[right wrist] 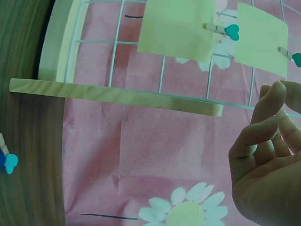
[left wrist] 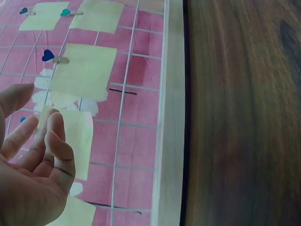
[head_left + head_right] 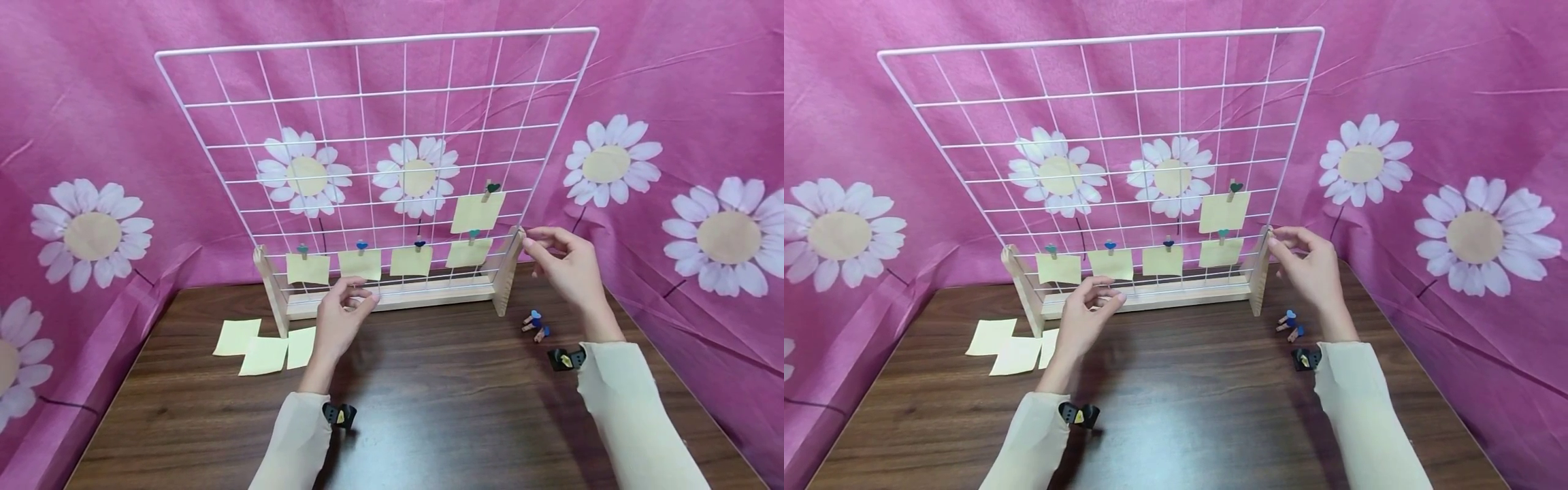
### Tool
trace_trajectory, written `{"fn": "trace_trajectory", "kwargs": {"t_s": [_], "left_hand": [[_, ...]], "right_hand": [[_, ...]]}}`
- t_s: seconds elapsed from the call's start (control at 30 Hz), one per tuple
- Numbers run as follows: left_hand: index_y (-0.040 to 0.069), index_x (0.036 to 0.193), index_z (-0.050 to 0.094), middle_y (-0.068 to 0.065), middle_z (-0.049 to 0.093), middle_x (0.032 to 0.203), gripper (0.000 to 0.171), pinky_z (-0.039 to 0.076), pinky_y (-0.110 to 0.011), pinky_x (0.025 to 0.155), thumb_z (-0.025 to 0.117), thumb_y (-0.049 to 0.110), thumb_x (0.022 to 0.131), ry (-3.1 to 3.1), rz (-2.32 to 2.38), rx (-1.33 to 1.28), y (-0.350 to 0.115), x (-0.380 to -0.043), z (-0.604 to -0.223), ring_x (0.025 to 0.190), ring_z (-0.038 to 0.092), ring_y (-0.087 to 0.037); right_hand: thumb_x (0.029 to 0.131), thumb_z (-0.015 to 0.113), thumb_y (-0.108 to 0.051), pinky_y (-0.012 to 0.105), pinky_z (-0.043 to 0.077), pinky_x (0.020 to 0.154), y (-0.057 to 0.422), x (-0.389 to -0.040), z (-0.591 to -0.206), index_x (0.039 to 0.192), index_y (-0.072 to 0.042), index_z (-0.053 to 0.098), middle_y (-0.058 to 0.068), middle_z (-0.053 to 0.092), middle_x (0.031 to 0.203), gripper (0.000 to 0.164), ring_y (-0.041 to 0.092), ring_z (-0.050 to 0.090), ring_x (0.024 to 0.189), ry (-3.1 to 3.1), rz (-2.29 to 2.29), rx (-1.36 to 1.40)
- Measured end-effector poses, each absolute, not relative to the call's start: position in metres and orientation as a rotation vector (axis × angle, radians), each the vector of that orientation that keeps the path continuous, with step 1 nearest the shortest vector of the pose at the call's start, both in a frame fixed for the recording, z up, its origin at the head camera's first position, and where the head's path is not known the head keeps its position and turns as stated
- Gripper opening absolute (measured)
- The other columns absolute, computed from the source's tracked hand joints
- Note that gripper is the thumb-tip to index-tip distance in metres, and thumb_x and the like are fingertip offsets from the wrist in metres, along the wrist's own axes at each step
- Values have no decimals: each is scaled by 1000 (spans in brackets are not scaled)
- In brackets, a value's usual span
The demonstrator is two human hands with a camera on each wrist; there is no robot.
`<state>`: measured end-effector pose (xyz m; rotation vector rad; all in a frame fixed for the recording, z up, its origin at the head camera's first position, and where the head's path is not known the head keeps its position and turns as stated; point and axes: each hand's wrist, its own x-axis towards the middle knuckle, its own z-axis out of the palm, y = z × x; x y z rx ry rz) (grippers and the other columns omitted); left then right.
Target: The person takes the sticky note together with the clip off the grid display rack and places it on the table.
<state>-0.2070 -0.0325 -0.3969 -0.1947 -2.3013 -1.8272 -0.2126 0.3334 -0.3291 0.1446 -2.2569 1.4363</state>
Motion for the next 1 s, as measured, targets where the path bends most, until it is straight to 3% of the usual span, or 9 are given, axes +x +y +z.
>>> {"fn": "trace_trajectory", "kwargs": {"t_s": [0.43, 0.8, 1.0], "left_hand": [[3, 122, 67, -8, 75, 97, 39, 49, -26, 64, 79, 18, 88, -2270, -1848, -302, -8, -211, -382, 77, 64, -17], [3, 123, 67, -12, 73, 105, 39, 49, -27, 65, 79, 17, 89, -2252, -1842, -351, 11, -218, -371, 80, 63, -23], [6, 129, 64, -11, 74, 104, 45, 48, -26, 61, 79, 17, 89, -2244, -1851, -392, 23, -222, -365, 77, 64, -21]], "right_hand": [[94, 70, -8, 19, 48, 50, 321, -218, -306, 118, 8, 66, -10, 68, 80, 29, 8, 58, 50, -2237, 1417, 168], [93, 74, -14, 20, 47, 49, 309, -227, -292, 114, -4, 72, -10, 69, 81, 23, 10, 59, 50, -2208, 1398, 198], [93, 74, -16, 19, 50, 50, 305, -231, -285, 113, -4, 73, -10, 68, 82, 23, 9, 59, 49, -2193, 1392, 209]]}}
